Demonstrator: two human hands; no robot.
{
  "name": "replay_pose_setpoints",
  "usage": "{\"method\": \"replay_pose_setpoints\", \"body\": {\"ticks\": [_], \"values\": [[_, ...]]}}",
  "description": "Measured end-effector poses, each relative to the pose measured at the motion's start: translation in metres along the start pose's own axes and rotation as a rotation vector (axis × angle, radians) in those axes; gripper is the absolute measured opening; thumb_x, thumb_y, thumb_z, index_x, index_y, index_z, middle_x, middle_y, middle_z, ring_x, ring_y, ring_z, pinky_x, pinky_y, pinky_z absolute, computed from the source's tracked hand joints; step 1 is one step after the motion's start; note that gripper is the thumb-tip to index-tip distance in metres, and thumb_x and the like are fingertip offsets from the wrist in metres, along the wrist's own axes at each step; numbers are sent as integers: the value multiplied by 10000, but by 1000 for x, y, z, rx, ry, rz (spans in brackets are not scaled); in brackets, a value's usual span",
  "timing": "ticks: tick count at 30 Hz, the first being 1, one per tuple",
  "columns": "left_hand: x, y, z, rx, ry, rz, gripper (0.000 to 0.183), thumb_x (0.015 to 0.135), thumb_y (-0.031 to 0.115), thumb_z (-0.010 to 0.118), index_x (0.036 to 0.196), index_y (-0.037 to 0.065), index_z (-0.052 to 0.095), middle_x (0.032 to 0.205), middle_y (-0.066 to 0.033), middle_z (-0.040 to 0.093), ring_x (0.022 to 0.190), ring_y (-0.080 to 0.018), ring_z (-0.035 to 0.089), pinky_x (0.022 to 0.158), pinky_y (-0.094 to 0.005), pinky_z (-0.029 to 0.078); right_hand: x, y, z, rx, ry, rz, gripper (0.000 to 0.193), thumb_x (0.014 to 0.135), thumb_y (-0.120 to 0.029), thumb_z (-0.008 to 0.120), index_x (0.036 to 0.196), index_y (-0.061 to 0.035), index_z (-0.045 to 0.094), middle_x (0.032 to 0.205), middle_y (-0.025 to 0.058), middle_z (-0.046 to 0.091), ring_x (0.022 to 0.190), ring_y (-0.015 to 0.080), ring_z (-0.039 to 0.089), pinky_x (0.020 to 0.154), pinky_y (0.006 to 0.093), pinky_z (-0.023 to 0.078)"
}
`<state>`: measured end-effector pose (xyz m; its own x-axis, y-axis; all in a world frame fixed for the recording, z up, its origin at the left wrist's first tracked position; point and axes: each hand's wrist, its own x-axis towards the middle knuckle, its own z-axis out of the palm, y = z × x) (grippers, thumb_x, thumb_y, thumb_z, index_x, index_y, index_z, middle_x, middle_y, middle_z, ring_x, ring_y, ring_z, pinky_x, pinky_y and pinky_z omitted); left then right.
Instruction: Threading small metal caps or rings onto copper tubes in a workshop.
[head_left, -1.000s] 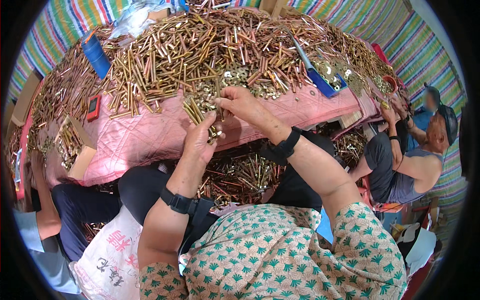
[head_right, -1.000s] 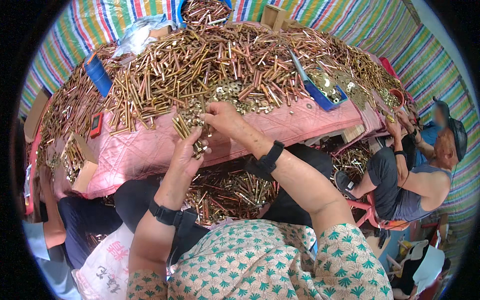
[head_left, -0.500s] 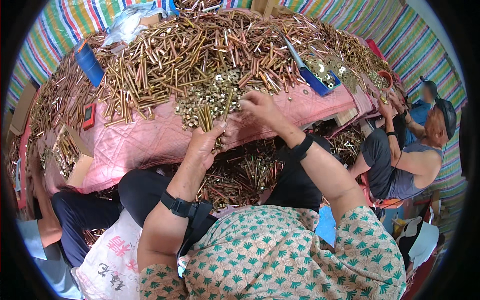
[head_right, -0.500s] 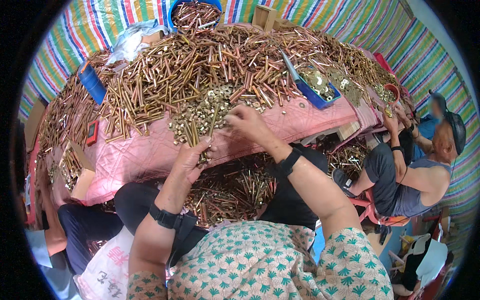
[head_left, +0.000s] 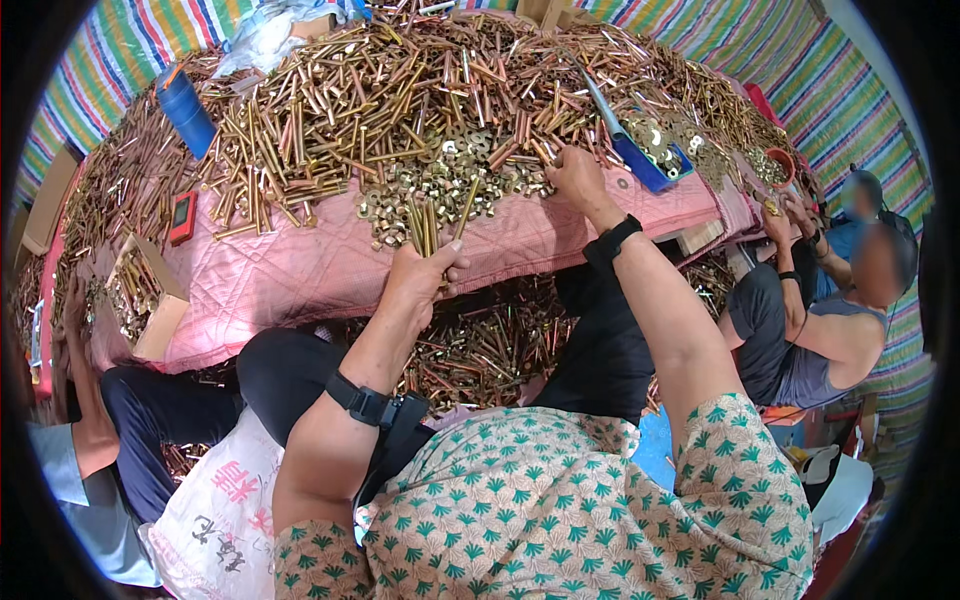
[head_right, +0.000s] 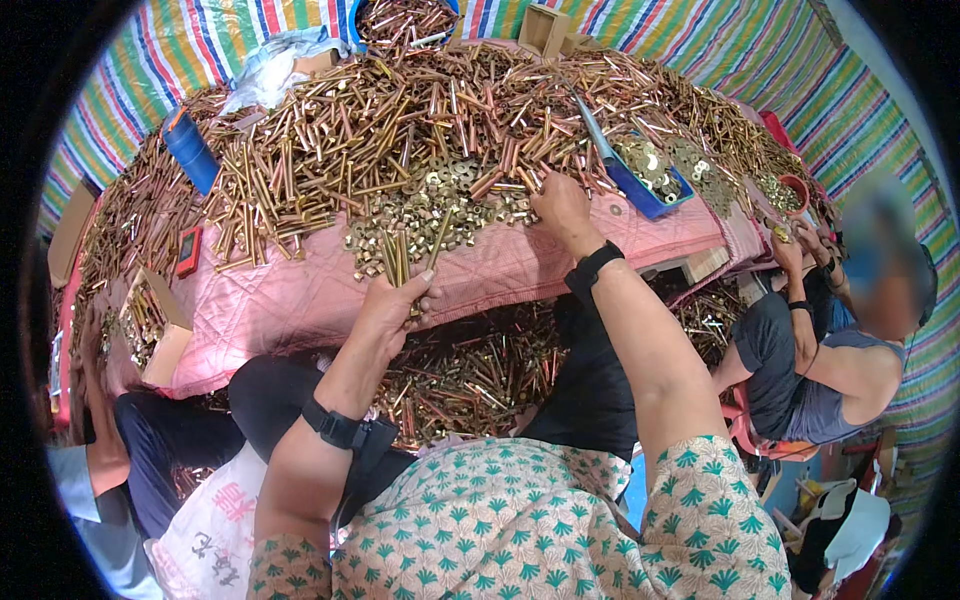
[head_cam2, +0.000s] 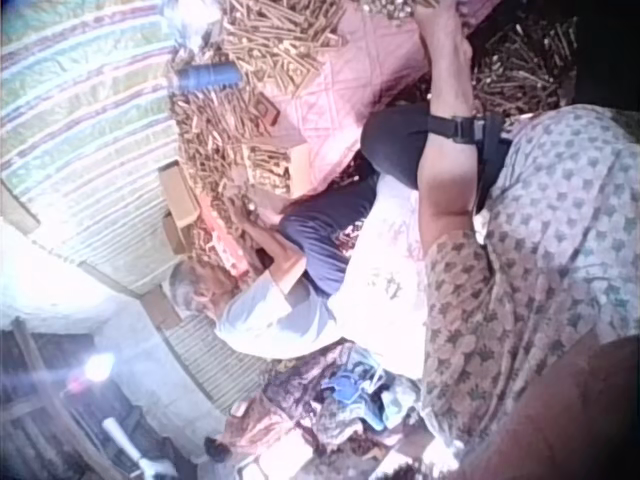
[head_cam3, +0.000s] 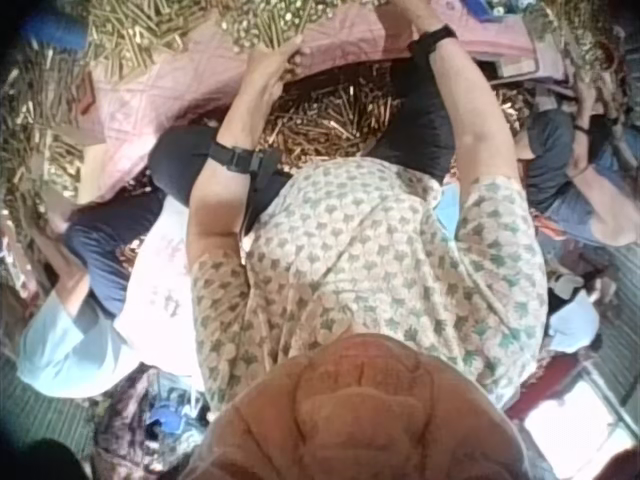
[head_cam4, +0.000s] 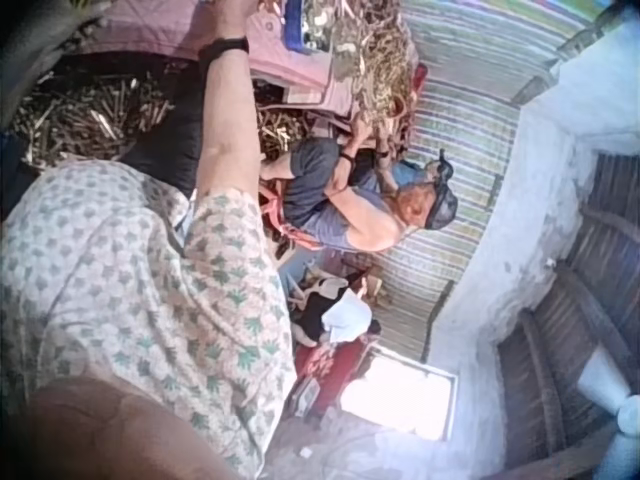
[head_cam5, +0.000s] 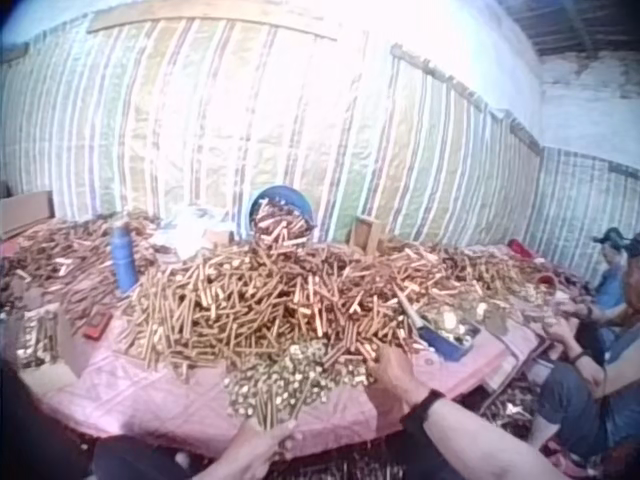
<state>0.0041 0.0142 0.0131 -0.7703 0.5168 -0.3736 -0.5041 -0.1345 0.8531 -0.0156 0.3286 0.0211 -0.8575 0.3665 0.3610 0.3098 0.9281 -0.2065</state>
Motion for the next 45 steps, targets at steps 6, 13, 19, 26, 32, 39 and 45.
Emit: {"method": "replay_pose_setpoints", "body": {"ticks": [6, 13, 19, 26, 32, 39, 45], "values": [[-3, 1, 1, -37, 4, -22, 125, 870, 162, 639, 929, 71, 577, 734, -46, 633, 549, -72, 540, 450, -230, 458, -6, 12, -25, 371, 30, 57, 217, 706, -203, 654, 755, 6, 621, 713, 177, 630, 698, 333, 623, 657, 410, 479], [-6, -1, 4, -62, -40, -15, 147, 864, 175, 655, 916, 65, 573, 728, -40, 622, 567, -82, 537, 453, -238, 453, -52, -25, -62, 412, -106, -254, 139, 769, -110, 650, 808, 1, 577, 692, 68, 575, 621, 138, 528, 569, 280, 434], [0, -8, 4, -60, -32, -63, 151, 864, 161, 651, 901, 47, 559, 726, -49, 605, 562, -92, 515, 445, -244, 448, -57, -29, -12, 963, -195, 49, 137, 860, -146, 642, 879, -10, 630, 741, -1, 633, 681, 77, 564, 615, 237, 463], [0, -10, 3, -67, -20, -89, 141, 874, 161, 638, 909, 53, 554, 735, -47, 607, 564, -90, 519, 453, -247, 451, -19, -2, -27, 658, 14, -90, 126, 891, -142, 581, 937, -25, 575, 650, 50, 537, 618, 120, 514, 591, 255, 442], [-3, -9, 12, -52, -54, -114, 142, 885, 173, 623, 942, 71, 542, 738, -41, 608, 576, -90, 529, 474, -252, 464, -26, -8, -10, 151, 1, -279, 319, 728, 25, 562, 1043, -25, 572, 1043, 213, 520, 936, 404, 547, 809, 460, 461], [0, -16, 14, -37, -68, -147, 158, 882, 156, 623, 967, 76, 515, 742, -46, 607, 581, -95, 533, 471, -253, 463, -24, -29, 0, 168, -107, -297, 426, 739, 87, 438, 1129, -15, 577, 989, 224, 530, 917, 408, 545, 798, 443, 460], [1, -21, 19, -43, -66, -157, 134, 878, 184, 625, 869, 64, 567, 720, -38, 610, 567, -90, 508, 474, -248, 461, -40, -38, 3, 284, -21, -399, 294, 747, 82, 464, 991, -4, 603, 906, 195, 524, 861, 385, 551, 753, 432, 456]]}}
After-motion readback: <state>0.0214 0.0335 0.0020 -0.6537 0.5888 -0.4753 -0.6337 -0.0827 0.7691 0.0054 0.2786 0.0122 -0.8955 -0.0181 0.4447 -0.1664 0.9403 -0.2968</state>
